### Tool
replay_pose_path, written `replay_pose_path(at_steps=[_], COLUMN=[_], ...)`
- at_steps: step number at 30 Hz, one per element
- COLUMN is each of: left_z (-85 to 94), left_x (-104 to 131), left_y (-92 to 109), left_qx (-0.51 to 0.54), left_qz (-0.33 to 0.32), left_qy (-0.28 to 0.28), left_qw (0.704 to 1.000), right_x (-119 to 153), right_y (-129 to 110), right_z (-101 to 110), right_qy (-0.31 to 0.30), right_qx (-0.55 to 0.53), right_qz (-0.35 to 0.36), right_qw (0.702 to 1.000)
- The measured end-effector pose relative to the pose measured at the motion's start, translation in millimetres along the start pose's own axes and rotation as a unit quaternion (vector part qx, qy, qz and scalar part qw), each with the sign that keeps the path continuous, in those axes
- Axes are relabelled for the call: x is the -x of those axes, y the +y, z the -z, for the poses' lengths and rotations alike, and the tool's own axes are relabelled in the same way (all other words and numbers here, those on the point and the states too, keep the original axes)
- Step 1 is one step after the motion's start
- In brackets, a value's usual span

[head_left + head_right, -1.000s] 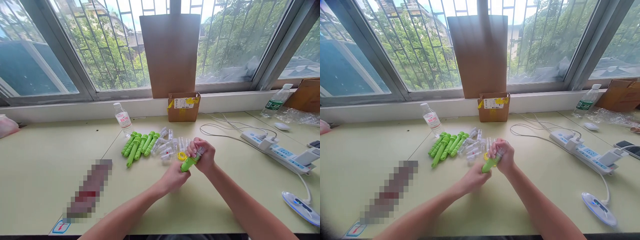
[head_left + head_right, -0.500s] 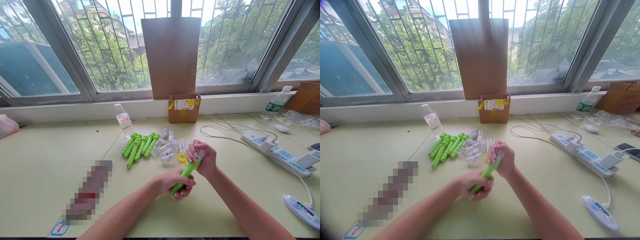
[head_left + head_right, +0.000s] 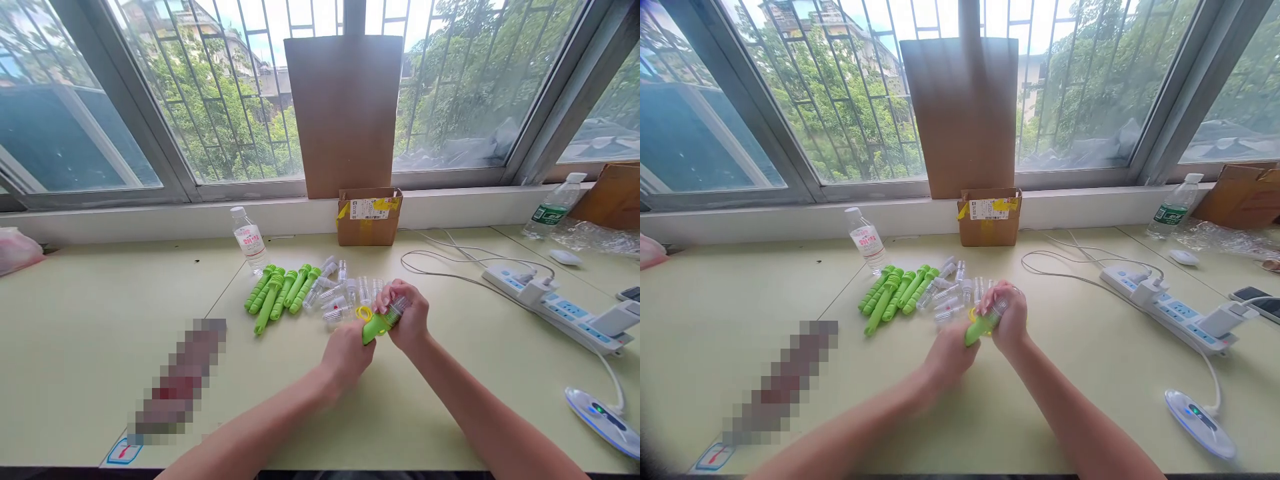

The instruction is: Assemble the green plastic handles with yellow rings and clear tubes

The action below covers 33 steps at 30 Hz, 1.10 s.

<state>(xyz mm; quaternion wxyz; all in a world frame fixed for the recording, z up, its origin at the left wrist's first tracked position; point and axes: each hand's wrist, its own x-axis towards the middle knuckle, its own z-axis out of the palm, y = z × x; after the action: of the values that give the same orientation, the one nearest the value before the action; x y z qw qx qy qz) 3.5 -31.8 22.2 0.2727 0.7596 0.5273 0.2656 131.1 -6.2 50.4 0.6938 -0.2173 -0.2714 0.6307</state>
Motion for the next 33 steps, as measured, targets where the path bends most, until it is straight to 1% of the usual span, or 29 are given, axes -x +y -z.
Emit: replay_pose_path(at_steps=[1, 2, 3, 4, 5, 6, 8, 9, 10, 11, 12, 13, 14, 16, 17, 19, 21, 22, 23, 24, 25, 26, 27, 28, 29, 30, 31, 32, 33], left_z=[2.5, 6.2, 10.7, 15.5, 20.1, 23.9, 28.1, 28.3, 27.4, 25.6, 23.4, 21.0, 18.7, 14.7, 13.0, 9.7, 6.2, 4.5, 3.0, 2.1, 1.9, 2.9, 5.1, 8.7, 13.4, 18.8, 24.5, 29.8, 34.1], left_x=[-1.8, -3.5, -4.9, -6.0, -6.6, -6.5, -4.4, -2.4, -0.1, 2.4, 4.9, 7.0, 8.7, 10.5, 10.6, 9.5, 6.9, 5.1, 3.1, 0.9, -1.3, -3.4, -5.3, -6.9, -8.0, -8.6, -8.6, -8.1, -7.0], left_y=[-1.8, -3.3, -4.4, -5.0, -5.1, -4.6, -2.2, -0.2, 2.1, 4.6, 7.1, 9.5, 11.5, 14.0, 14.5, 13.7, 10.8, 8.7, 6.3, 3.8, 1.3, -0.9, -2.6, -3.8, -4.3, -4.2, -3.7, -2.8, -1.7], left_qx=[0.018, 0.050, 0.097, 0.154, 0.214, 0.270, 0.371, 0.406, 0.429, 0.433, 0.427, 0.421, 0.404, 0.354, 0.324, 0.263, 0.181, 0.123, 0.053, 0.000, -0.033, -0.042, -0.030, -0.002, 0.045, 0.108, 0.175, 0.242, 0.308], left_qz=[-0.010, -0.022, -0.029, -0.013, 0.022, 0.054, 0.097, 0.111, 0.123, 0.138, 0.149, 0.155, 0.158, 0.156, 0.148, 0.113, 0.057, 0.029, 0.005, -0.015, -0.021, -0.025, -0.030, -0.032, -0.048, -0.053, -0.035, 0.002, 0.036], left_qy=[-0.022, -0.060, -0.106, -0.173, -0.249, -0.322, -0.431, -0.472, -0.500, -0.515, -0.505, -0.468, -0.425, -0.349, -0.318, -0.255, -0.164, -0.105, -0.046, -0.004, 0.021, 0.022, 0.001, -0.036, -0.084, -0.143, -0.220, -0.307, -0.377], left_qw=[1.000, 0.997, 0.989, 0.973, 0.944, 0.906, 0.817, 0.775, 0.742, 0.727, 0.735, 0.761, 0.794, 0.854, 0.879, 0.924, 0.968, 0.986, 0.998, 1.000, 0.999, 0.999, 0.999, 0.999, 0.994, 0.982, 0.959, 0.921, 0.873], right_x=[0.0, 0.1, 0.5, 1.1, 2.1, 3.3, 6.2, 7.5, 8.5, 8.9, 8.9, 8.3, 7.3, 5.0, 4.0, 3.4, 4.7, 5.8, 6.9, 7.9, 8.6, 8.9, 8.9, 8.7, 8.6, 8.7, 9.3, 10.5, 12.3], right_y=[0.7, 0.6, -0.2, -1.7, -3.7, -6.0, -10.8, -12.8, -14.4, -15.5, -16.1, -16.2, -16.1, -15.3, -14.8, -13.5, -11.5, -10.0, -8.1, -6.0, -3.8, -1.9, -0.4, 0.4, 0.2, -0.9, -2.9, -5.5, -8.5], right_z=[0.1, 0.2, -0.1, -0.6, -1.4, -2.6, -5.4, -6.7, -7.7, -8.3, -8.3, -7.9, -7.2, -5.5, -4.9, -5.0, -6.8, -8.0, -9.1, -10.0, -10.4, -10.5, -10.2, -9.8, -9.5, -9.7, -10.4, -11.7, -13.6], right_qy=[0.007, 0.005, -0.004, -0.020, -0.040, -0.062, -0.106, -0.125, -0.143, -0.158, -0.170, -0.178, -0.181, -0.176, -0.172, -0.165, -0.148, -0.128, -0.102, -0.072, -0.043, -0.020, -0.006, -0.002, -0.008, -0.021, -0.041, -0.065, -0.089], right_qx=[0.004, 0.005, 0.005, 0.003, -0.001, -0.007, -0.021, -0.027, -0.031, -0.032, -0.030, -0.027, -0.024, -0.023, -0.024, -0.021, -0.011, -0.008, -0.006, -0.006, -0.004, 0.001, 0.006, 0.010, 0.013, 0.012, 0.007, 0.000, -0.008], right_qz=[0.001, -0.001, -0.006, -0.014, -0.024, -0.035, -0.059, -0.073, -0.087, -0.100, -0.112, -0.119, -0.120, -0.106, -0.097, -0.079, -0.051, -0.028, -0.003, 0.022, 0.041, 0.051, 0.052, 0.047, 0.037, 0.024, 0.010, -0.005, -0.017], right_qw=[1.000, 1.000, 1.000, 1.000, 0.999, 0.997, 0.992, 0.989, 0.985, 0.982, 0.979, 0.976, 0.976, 0.978, 0.980, 0.983, 0.988, 0.991, 0.995, 0.997, 0.998, 0.999, 0.999, 0.999, 0.999, 0.999, 0.999, 0.998, 0.996])
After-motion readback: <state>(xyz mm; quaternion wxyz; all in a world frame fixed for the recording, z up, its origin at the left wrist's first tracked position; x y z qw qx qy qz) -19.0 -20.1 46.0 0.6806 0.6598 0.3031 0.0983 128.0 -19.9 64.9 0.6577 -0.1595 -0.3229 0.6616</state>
